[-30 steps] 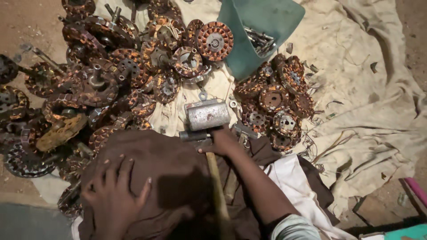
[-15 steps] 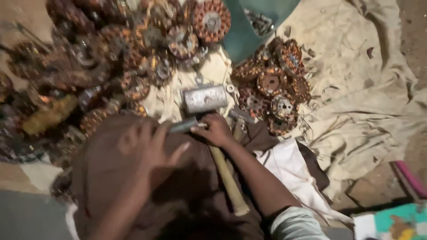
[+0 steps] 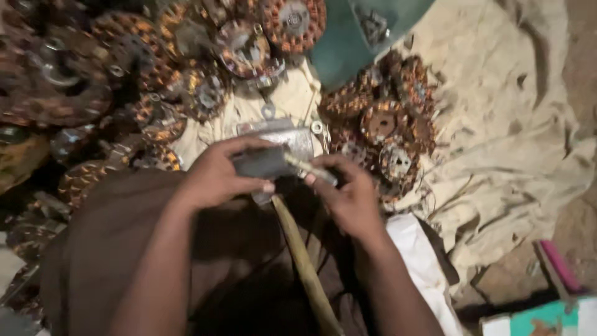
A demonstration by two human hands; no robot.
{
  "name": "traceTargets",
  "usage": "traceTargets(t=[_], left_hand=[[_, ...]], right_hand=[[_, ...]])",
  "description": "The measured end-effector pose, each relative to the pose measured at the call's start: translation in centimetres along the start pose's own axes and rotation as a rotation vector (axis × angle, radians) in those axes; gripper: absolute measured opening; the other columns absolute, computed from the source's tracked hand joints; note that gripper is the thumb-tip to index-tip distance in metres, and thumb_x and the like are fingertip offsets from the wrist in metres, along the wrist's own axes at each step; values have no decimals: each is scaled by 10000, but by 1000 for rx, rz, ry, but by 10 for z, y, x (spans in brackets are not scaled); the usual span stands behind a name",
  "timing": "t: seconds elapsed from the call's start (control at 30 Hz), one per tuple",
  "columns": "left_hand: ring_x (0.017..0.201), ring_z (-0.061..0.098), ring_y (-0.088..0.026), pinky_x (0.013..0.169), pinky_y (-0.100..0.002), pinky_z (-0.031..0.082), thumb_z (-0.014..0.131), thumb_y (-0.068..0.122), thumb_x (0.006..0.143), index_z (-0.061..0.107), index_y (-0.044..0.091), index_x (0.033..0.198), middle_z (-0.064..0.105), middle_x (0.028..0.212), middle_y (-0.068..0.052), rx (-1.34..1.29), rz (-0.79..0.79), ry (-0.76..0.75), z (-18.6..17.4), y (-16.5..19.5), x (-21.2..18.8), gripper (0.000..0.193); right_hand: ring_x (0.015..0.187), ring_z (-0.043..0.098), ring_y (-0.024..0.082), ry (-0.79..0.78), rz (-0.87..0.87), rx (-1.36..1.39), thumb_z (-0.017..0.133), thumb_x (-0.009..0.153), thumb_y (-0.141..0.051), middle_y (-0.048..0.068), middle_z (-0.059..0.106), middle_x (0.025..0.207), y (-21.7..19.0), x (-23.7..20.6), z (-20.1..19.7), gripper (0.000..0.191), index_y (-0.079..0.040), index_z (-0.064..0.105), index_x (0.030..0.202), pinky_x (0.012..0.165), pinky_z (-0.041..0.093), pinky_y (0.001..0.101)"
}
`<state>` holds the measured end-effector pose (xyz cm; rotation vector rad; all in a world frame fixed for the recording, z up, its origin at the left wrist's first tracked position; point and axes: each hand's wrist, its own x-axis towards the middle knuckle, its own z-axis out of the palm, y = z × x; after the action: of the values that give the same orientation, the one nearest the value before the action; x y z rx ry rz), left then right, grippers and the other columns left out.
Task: The person sits on the ground surrounded by scrap motor stators and uses a hammer to strike the copper-wound rotors, breaking them apart. They pick up each stator, hammer it, set it aside, and handle small metal pieces, working through the pile one item at a time.
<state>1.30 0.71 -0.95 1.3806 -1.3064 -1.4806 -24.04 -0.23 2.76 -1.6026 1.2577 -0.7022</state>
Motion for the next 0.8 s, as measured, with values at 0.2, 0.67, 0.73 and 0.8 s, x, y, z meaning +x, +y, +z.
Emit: traceTargets(t=[0.2, 0.67, 0.73, 0.8], left_hand=[[1107, 727, -195, 962, -342, 566, 938, 194, 695, 718, 123, 1232, 754, 1214, -80, 159, 355, 132, 12, -12, 8, 585], [1061, 650, -271, 1077, -501, 329, 891, 371, 767, 690, 91, 1168, 737, 1040, -81, 769, 565, 240, 42, -11, 13, 529], [1094, 630, -278, 1077, -522, 315, 868, 345, 745, 677, 136, 1246, 709, 1091, -68, 822, 499, 253, 50, -9, 14, 575], [1181, 596, -314, 1079, -544, 310, 859, 332, 752, 594, 125, 1365, 639, 1237, -112, 804, 436, 329, 56, -7, 16, 699]], right_hand=[[977, 662, 179, 114, -174, -122, 700, 1013, -138, 91, 702, 1096, 22, -12, -14, 207, -4, 679, 1170, 852, 543, 280], [776, 571, 144, -137, 288, 1068, 643, 951, -152, 95, 634, 1105, 41, 7, -30, 562, 6, 487, 1467, 644, 485, 274], [779, 555, 132, -78, 233, 843, 686, 932, -99, 77, 617, 1175, 39, 7, -27, 625, 1, 458, 1506, 650, 468, 263], [830, 590, 163, -72, 219, 782, 666, 1017, -110, 94, 593, 1081, 40, 6, -21, 486, 44, 505, 1449, 717, 516, 306]])
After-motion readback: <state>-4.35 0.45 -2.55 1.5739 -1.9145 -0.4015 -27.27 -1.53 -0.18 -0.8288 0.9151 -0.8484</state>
